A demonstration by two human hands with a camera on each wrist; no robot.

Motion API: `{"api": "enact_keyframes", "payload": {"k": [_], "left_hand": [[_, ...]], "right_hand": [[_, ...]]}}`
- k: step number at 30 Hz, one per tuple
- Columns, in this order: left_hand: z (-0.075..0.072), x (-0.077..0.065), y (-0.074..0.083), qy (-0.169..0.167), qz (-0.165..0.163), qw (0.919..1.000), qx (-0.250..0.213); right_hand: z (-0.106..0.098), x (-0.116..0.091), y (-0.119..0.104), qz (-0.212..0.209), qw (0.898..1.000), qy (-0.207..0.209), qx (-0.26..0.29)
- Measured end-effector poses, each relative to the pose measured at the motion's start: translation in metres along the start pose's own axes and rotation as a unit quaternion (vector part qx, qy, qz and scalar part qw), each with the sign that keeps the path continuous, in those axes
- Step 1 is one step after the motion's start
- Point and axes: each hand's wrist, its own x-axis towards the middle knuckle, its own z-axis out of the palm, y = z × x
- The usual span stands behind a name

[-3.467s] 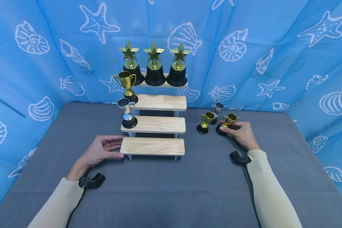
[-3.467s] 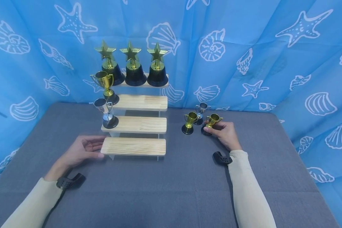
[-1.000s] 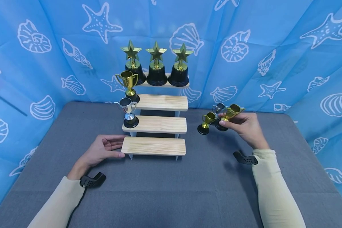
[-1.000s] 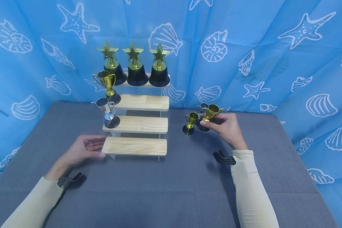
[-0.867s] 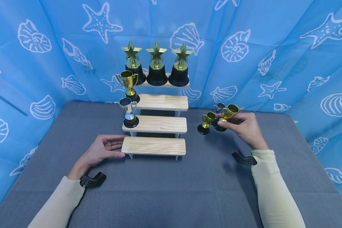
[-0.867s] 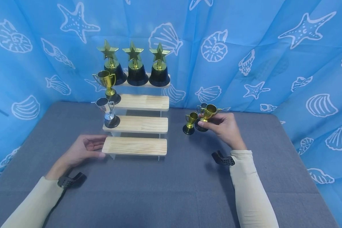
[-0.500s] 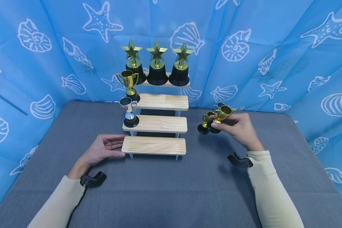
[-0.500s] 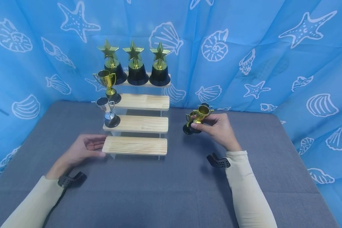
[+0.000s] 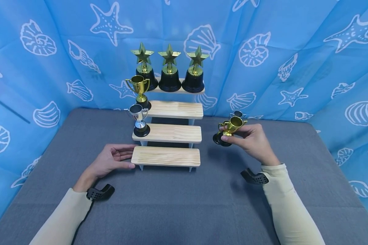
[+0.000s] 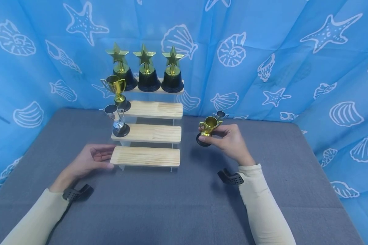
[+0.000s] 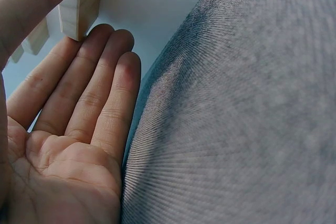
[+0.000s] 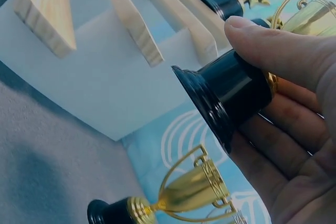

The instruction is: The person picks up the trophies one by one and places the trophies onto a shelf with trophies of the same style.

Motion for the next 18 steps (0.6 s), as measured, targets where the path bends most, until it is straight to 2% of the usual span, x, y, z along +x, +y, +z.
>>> {"api": "enact_keyframes", "payload": {"k": [18], "left_hand": [[-0.001,-0.001,-0.001,-0.003,0.000,1.0000,-0.003]], "right_hand": [[0.016,-0.002,-0.015,-0.016,1.000,-0.015,0.001]]}}
